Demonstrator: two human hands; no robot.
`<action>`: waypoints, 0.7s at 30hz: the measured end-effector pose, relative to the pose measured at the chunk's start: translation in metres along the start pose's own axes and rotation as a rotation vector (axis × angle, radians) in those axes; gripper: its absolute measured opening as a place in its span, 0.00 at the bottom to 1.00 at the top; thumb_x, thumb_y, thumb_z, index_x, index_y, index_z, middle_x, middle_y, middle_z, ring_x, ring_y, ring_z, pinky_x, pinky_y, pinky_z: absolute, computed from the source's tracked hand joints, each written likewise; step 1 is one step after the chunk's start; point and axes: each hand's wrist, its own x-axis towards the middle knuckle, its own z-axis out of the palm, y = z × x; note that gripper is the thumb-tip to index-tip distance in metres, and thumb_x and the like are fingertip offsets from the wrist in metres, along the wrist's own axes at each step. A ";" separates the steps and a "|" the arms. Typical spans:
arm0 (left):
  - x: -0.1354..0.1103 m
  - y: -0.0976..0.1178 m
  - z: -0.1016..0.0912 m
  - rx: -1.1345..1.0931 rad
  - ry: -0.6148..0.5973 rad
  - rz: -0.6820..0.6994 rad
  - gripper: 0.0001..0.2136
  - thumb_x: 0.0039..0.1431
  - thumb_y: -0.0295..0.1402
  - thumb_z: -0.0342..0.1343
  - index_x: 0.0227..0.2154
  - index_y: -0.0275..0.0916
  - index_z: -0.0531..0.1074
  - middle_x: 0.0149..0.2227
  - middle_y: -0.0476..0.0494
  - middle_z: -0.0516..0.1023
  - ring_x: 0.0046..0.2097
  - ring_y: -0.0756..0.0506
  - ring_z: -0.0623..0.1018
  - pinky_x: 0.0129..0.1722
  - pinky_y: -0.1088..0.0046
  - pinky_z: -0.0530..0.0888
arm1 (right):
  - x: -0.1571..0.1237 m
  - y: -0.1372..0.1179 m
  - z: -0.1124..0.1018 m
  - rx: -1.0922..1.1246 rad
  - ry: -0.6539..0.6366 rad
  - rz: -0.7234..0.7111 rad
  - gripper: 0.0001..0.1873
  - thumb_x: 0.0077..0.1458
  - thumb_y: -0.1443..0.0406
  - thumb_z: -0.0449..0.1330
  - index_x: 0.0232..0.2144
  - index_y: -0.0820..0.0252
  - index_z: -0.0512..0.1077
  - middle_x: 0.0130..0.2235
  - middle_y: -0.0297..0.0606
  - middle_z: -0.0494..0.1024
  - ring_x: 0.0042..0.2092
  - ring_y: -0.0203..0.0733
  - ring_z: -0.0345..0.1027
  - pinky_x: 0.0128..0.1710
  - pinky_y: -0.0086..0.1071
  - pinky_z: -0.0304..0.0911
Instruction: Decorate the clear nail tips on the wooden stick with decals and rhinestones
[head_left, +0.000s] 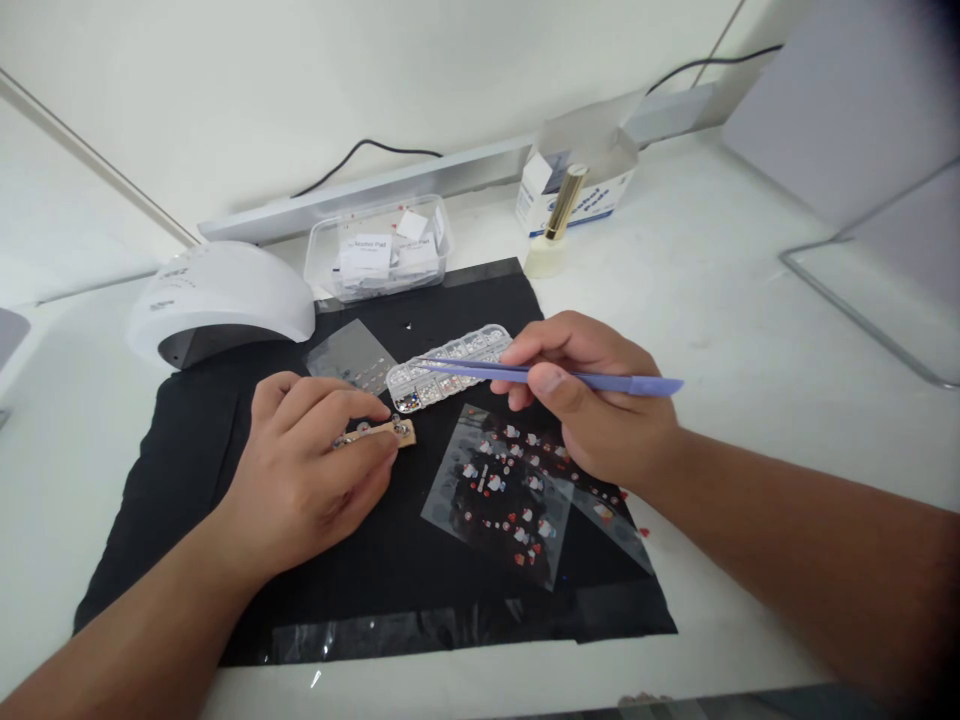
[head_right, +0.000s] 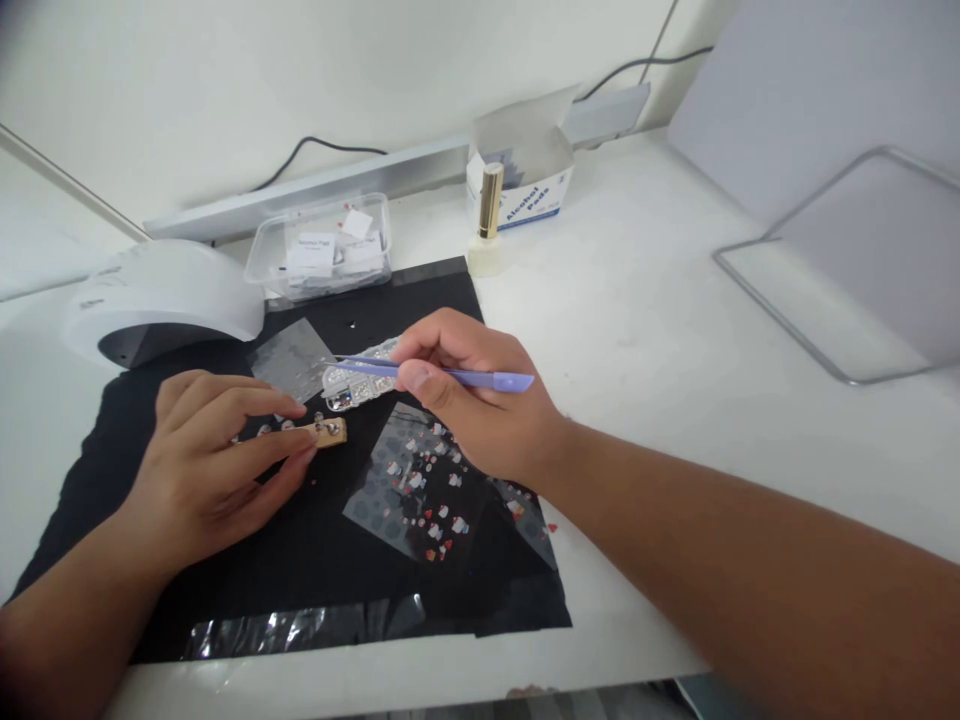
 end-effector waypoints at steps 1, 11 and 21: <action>0.000 0.000 0.000 -0.001 0.001 -0.001 0.09 0.54 0.25 0.63 0.36 0.44 0.72 0.40 0.44 0.78 0.42 0.39 0.76 0.42 0.56 0.65 | 0.000 0.000 0.000 -0.006 -0.004 0.001 0.12 0.64 0.55 0.57 0.36 0.56 0.73 0.32 0.34 0.75 0.30 0.35 0.67 0.26 0.31 0.64; 0.001 0.001 0.000 -0.007 -0.017 -0.007 0.08 0.55 0.25 0.62 0.36 0.43 0.72 0.40 0.44 0.79 0.42 0.39 0.76 0.42 0.56 0.64 | 0.001 0.000 0.000 0.011 -0.008 -0.023 0.11 0.64 0.56 0.57 0.36 0.56 0.74 0.32 0.34 0.76 0.30 0.35 0.68 0.26 0.31 0.64; 0.001 0.002 -0.001 -0.005 -0.032 -0.012 0.08 0.56 0.25 0.62 0.36 0.43 0.71 0.40 0.43 0.79 0.42 0.39 0.76 0.42 0.54 0.64 | 0.000 0.000 0.000 0.021 -0.004 -0.021 0.11 0.64 0.56 0.57 0.37 0.56 0.74 0.32 0.34 0.75 0.29 0.35 0.68 0.26 0.31 0.63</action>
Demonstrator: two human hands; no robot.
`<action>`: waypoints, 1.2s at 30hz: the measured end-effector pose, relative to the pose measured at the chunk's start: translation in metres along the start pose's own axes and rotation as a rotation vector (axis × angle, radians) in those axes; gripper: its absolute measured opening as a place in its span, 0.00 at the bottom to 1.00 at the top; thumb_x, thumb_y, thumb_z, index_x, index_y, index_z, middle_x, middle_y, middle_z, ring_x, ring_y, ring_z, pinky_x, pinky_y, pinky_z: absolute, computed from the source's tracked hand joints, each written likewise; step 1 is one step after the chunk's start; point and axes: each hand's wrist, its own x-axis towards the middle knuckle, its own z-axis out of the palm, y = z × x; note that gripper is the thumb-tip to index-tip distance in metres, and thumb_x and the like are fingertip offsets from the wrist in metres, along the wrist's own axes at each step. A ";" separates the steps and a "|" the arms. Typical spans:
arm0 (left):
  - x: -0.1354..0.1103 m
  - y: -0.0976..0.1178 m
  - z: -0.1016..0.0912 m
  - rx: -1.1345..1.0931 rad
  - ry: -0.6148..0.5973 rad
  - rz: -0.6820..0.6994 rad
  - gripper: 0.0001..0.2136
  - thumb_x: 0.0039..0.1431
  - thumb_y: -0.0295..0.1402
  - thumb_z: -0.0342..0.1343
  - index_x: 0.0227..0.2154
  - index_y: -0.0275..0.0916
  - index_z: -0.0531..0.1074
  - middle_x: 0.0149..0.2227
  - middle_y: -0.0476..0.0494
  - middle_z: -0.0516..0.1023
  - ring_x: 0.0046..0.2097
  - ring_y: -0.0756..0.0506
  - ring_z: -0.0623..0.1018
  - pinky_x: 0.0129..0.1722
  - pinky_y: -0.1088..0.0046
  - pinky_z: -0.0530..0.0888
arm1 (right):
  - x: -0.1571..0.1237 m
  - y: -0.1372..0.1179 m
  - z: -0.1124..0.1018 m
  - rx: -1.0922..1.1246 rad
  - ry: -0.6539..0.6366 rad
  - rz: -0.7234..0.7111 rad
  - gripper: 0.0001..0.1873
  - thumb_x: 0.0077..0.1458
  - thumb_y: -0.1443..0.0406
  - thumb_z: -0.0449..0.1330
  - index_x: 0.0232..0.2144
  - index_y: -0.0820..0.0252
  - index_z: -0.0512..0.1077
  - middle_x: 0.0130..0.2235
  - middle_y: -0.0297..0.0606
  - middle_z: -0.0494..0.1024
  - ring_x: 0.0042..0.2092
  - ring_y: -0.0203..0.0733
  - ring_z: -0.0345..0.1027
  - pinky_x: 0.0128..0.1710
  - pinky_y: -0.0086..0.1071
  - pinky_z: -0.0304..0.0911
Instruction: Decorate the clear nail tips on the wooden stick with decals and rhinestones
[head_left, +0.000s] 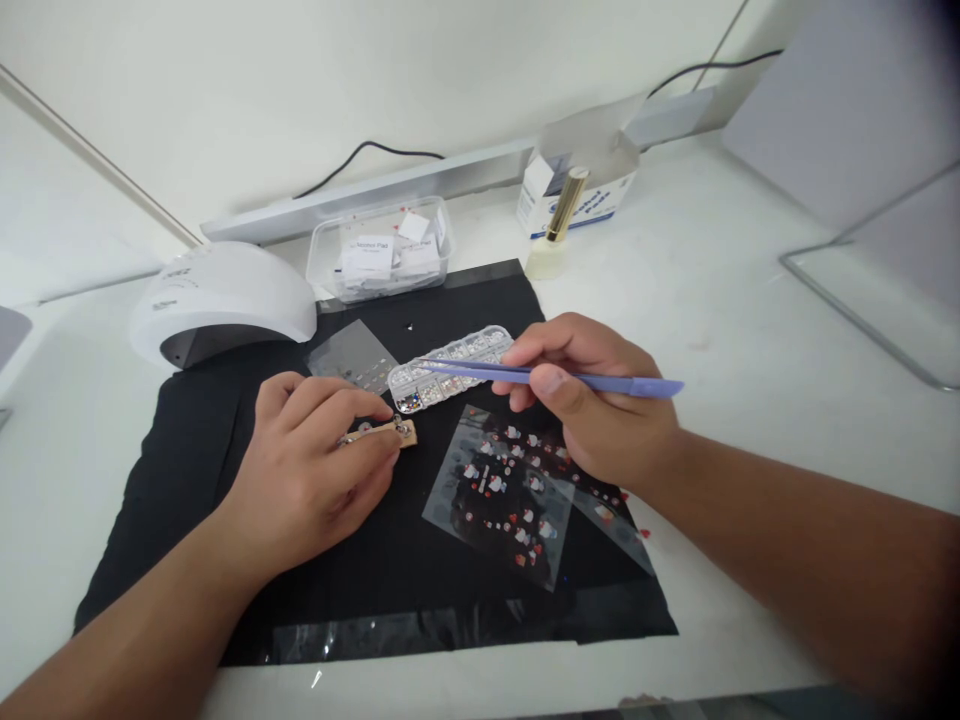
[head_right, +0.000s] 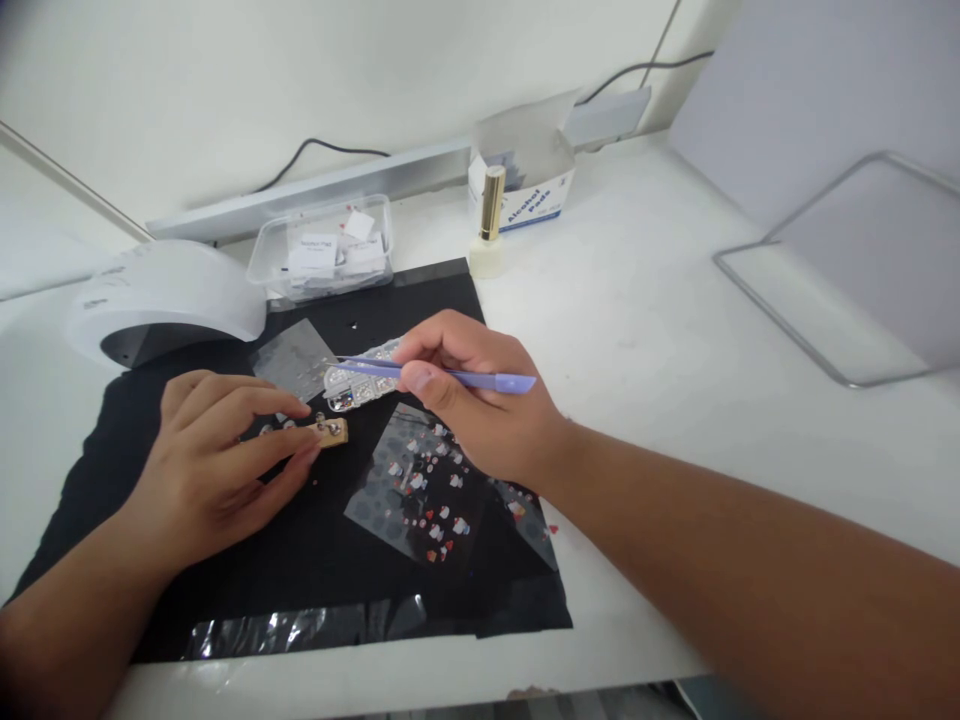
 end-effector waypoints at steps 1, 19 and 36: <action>0.000 0.000 0.000 0.000 0.000 -0.002 0.08 0.56 0.25 0.62 0.36 0.43 0.71 0.40 0.44 0.79 0.42 0.39 0.76 0.42 0.54 0.64 | 0.000 0.000 0.000 0.001 -0.001 -0.002 0.11 0.64 0.56 0.57 0.37 0.56 0.74 0.32 0.33 0.75 0.29 0.35 0.68 0.26 0.31 0.63; -0.001 0.000 -0.001 -0.004 0.032 -0.015 0.07 0.57 0.25 0.60 0.35 0.43 0.70 0.40 0.46 0.78 0.42 0.41 0.76 0.41 0.55 0.65 | 0.000 0.000 0.000 -0.008 0.010 0.020 0.12 0.63 0.54 0.59 0.36 0.56 0.74 0.28 0.33 0.75 0.27 0.35 0.67 0.25 0.31 0.63; -0.001 -0.002 -0.001 -0.032 0.014 -0.014 0.09 0.55 0.25 0.62 0.37 0.44 0.71 0.40 0.45 0.79 0.41 0.41 0.76 0.41 0.55 0.65 | 0.000 0.000 0.000 0.006 0.008 0.015 0.11 0.63 0.55 0.58 0.36 0.55 0.74 0.28 0.33 0.74 0.26 0.35 0.66 0.25 0.31 0.62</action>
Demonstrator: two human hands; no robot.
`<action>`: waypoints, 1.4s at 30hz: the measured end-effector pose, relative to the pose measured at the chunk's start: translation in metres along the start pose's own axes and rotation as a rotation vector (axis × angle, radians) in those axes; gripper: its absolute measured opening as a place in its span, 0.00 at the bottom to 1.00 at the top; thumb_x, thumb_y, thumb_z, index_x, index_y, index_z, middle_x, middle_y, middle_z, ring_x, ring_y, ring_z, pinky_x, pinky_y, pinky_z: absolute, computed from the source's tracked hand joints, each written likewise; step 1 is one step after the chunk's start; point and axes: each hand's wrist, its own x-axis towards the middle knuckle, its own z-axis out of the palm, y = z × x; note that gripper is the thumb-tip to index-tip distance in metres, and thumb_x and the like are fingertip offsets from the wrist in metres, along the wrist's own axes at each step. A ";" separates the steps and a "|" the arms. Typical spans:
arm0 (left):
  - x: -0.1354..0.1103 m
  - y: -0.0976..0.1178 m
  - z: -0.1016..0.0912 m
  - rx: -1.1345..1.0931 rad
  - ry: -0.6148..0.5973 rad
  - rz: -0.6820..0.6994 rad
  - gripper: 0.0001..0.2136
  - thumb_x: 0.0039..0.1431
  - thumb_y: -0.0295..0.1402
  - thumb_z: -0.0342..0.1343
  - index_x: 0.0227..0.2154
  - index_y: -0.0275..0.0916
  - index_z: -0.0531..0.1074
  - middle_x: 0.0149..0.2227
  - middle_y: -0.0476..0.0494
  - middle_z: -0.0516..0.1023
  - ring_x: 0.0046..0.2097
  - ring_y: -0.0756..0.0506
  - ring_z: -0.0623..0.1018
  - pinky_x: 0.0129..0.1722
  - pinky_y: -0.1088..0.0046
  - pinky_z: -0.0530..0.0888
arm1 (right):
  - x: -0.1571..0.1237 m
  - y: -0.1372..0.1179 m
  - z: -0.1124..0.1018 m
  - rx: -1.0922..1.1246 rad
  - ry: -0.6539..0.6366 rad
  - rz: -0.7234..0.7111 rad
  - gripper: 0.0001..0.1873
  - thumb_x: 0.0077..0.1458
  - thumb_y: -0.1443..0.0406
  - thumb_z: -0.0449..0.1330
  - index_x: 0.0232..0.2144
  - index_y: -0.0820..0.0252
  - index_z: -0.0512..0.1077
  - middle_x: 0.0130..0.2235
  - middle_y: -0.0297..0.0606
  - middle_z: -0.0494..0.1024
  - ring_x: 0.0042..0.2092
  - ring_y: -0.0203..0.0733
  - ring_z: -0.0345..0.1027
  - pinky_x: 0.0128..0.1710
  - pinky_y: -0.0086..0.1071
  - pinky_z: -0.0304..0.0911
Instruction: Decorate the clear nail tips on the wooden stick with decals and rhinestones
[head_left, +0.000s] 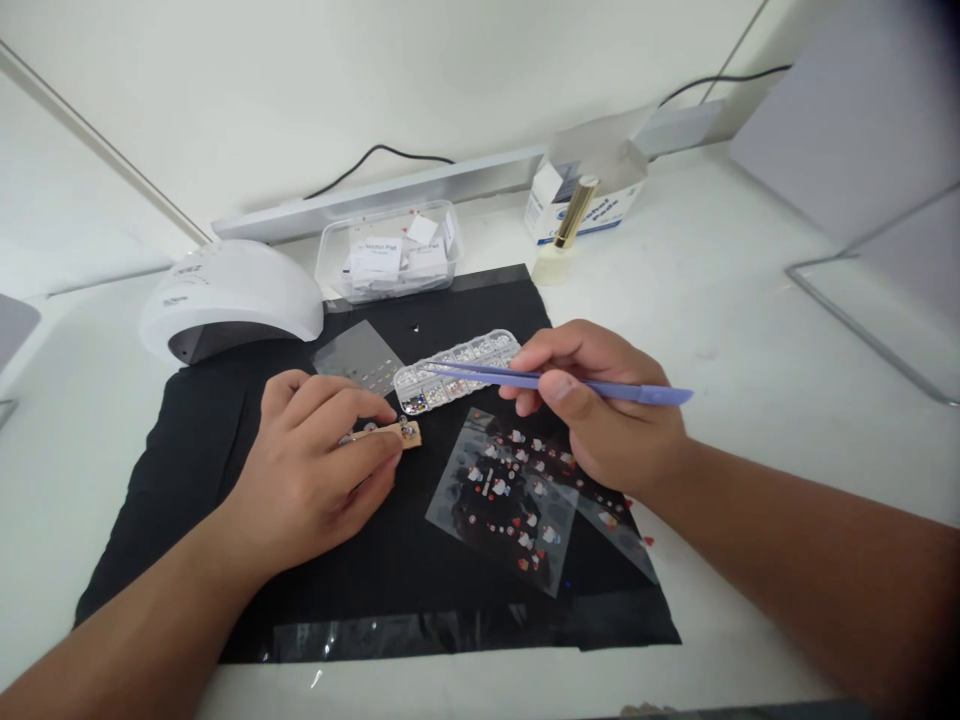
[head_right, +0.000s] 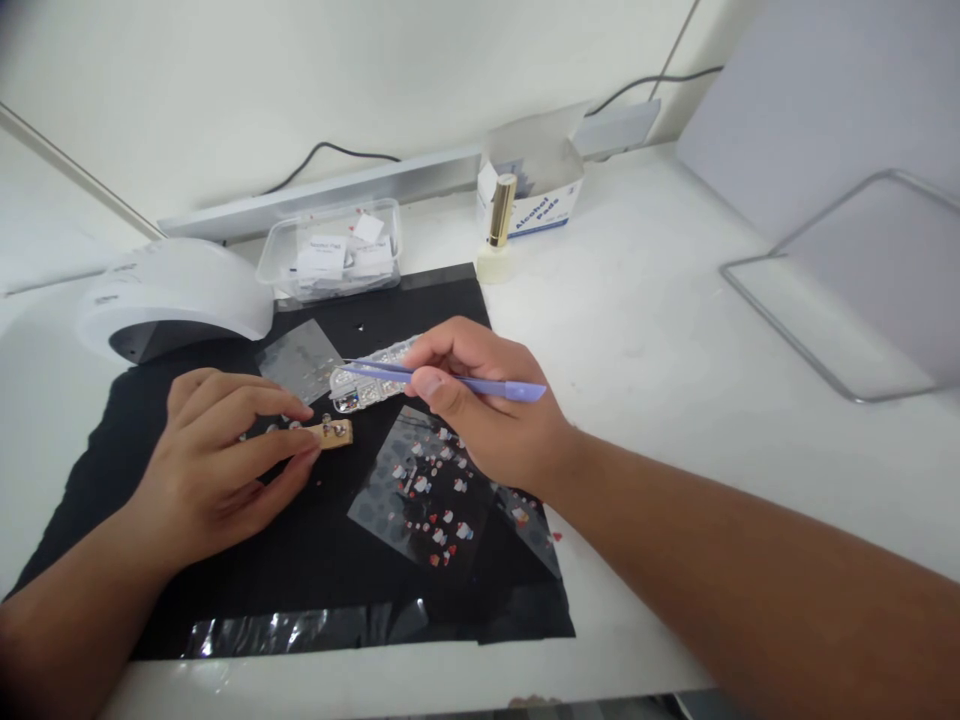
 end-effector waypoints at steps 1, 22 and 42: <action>0.000 0.000 0.000 0.001 -0.001 0.002 0.09 0.55 0.24 0.62 0.37 0.44 0.71 0.40 0.45 0.79 0.41 0.41 0.76 0.41 0.55 0.65 | 0.000 0.000 0.000 -0.001 -0.001 -0.001 0.11 0.63 0.55 0.58 0.36 0.55 0.74 0.28 0.33 0.74 0.26 0.35 0.66 0.25 0.31 0.62; -0.006 -0.021 -0.023 -0.174 0.015 -0.044 0.07 0.55 0.22 0.58 0.35 0.37 0.70 0.32 0.44 0.76 0.33 0.45 0.73 0.34 0.66 0.68 | -0.001 -0.001 0.003 -0.011 -0.002 0.044 0.03 0.58 0.66 0.61 0.37 0.53 0.74 0.31 0.31 0.75 0.29 0.34 0.69 0.28 0.29 0.64; -0.015 0.008 -0.037 -0.081 -0.433 0.128 0.10 0.65 0.30 0.50 0.30 0.40 0.73 0.24 0.51 0.70 0.24 0.46 0.69 0.25 0.64 0.61 | -0.004 -0.002 0.001 0.013 -0.005 -0.003 0.06 0.57 0.66 0.64 0.38 0.52 0.78 0.32 0.32 0.77 0.28 0.33 0.71 0.27 0.29 0.68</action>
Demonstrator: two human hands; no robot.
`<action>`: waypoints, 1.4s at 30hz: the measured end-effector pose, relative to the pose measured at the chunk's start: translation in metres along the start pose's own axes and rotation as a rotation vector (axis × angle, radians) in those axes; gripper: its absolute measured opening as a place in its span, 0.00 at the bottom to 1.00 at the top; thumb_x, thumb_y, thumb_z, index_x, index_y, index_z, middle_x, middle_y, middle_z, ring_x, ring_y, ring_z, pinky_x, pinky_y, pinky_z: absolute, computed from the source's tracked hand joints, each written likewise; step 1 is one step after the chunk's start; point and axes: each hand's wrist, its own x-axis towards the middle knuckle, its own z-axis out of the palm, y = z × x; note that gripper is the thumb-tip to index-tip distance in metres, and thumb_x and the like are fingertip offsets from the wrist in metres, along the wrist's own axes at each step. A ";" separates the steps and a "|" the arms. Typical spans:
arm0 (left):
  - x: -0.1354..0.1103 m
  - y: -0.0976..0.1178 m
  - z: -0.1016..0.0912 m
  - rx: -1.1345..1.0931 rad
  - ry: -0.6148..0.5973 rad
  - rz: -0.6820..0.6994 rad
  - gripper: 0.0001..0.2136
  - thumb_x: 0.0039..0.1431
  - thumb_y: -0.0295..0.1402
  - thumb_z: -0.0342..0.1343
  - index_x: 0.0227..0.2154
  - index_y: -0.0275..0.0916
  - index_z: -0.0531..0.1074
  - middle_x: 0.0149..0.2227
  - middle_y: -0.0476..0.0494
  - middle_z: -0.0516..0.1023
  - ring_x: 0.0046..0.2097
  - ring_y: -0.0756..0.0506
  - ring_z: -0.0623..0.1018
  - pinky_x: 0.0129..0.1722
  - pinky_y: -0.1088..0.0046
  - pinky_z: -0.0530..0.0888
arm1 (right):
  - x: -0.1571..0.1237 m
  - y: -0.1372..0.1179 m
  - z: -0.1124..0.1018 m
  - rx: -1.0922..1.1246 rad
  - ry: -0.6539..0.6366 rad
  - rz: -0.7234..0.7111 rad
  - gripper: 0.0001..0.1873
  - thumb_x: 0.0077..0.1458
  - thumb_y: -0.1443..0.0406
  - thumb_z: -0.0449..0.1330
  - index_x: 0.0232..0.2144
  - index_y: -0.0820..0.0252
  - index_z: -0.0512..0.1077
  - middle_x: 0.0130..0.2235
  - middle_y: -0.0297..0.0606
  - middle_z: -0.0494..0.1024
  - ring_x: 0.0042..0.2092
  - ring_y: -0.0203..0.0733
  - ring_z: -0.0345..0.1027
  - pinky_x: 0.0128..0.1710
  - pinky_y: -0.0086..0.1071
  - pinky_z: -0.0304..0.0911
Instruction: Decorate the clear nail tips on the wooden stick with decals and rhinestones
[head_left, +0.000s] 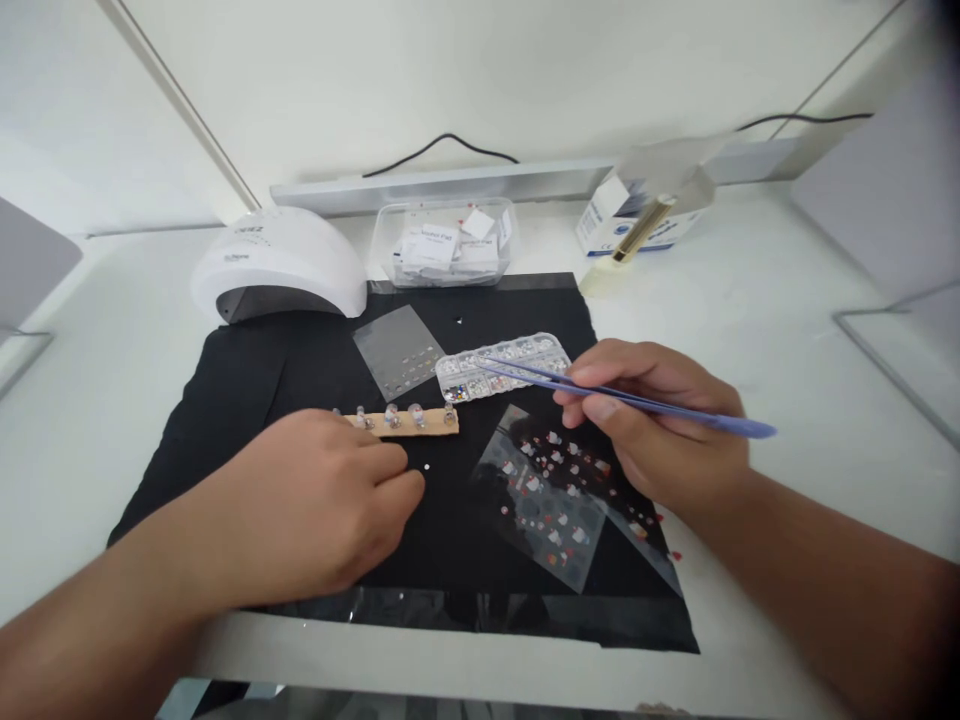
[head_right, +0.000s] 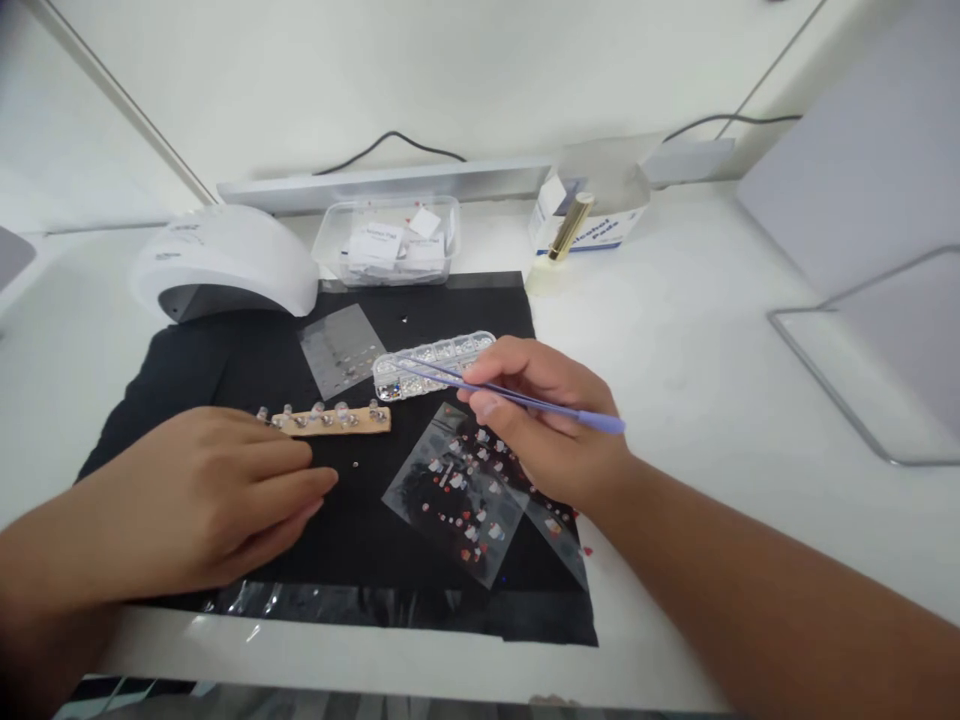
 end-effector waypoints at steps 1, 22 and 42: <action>-0.001 0.004 0.001 0.004 -0.018 -0.020 0.09 0.65 0.31 0.50 0.30 0.41 0.72 0.23 0.51 0.70 0.24 0.46 0.70 0.24 0.64 0.61 | -0.001 0.000 0.000 0.002 -0.006 -0.011 0.06 0.57 0.67 0.64 0.38 0.51 0.78 0.33 0.33 0.77 0.29 0.34 0.72 0.27 0.29 0.68; 0.023 0.015 0.022 -0.008 -0.218 -0.384 0.11 0.64 0.29 0.48 0.28 0.40 0.72 0.26 0.46 0.79 0.27 0.40 0.80 0.24 0.66 0.69 | -0.003 0.001 -0.002 -0.093 -0.018 0.002 0.04 0.59 0.64 0.63 0.38 0.49 0.76 0.31 0.32 0.77 0.27 0.37 0.69 0.26 0.34 0.65; 0.017 0.019 0.012 -0.662 0.003 -0.506 0.08 0.64 0.32 0.43 0.28 0.40 0.61 0.22 0.52 0.66 0.22 0.51 0.64 0.22 0.74 0.62 | -0.003 -0.012 -0.005 -0.135 -0.059 -0.342 0.14 0.56 0.69 0.62 0.44 0.50 0.76 0.33 0.38 0.78 0.30 0.41 0.73 0.25 0.35 0.70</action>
